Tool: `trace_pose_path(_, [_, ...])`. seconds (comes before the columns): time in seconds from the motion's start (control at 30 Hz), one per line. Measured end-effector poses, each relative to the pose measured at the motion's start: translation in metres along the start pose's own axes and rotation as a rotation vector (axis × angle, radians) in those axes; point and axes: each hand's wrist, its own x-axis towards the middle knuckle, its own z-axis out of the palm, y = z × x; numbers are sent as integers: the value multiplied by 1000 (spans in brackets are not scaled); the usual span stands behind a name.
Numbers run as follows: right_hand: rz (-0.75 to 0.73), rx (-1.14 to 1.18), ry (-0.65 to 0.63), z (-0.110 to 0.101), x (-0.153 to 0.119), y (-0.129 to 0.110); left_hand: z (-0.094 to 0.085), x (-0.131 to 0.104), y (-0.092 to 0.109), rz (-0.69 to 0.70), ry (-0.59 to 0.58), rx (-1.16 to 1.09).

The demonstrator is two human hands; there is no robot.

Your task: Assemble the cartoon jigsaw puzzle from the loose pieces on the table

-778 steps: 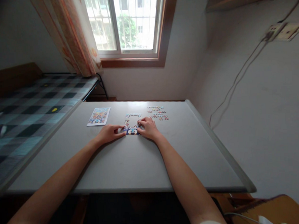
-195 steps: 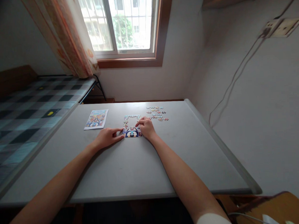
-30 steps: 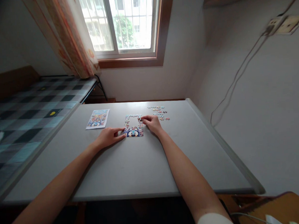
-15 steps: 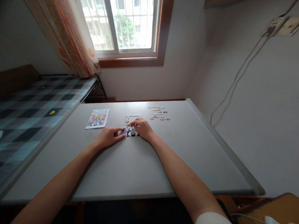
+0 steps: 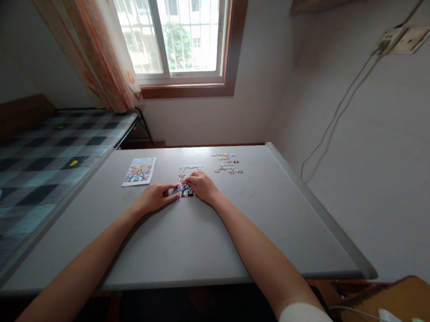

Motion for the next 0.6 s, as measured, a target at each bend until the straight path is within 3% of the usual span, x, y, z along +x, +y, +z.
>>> trace_pose_path(0.6, [86,77,10,-6,2,-6,1,0,-1,4,8,-1])
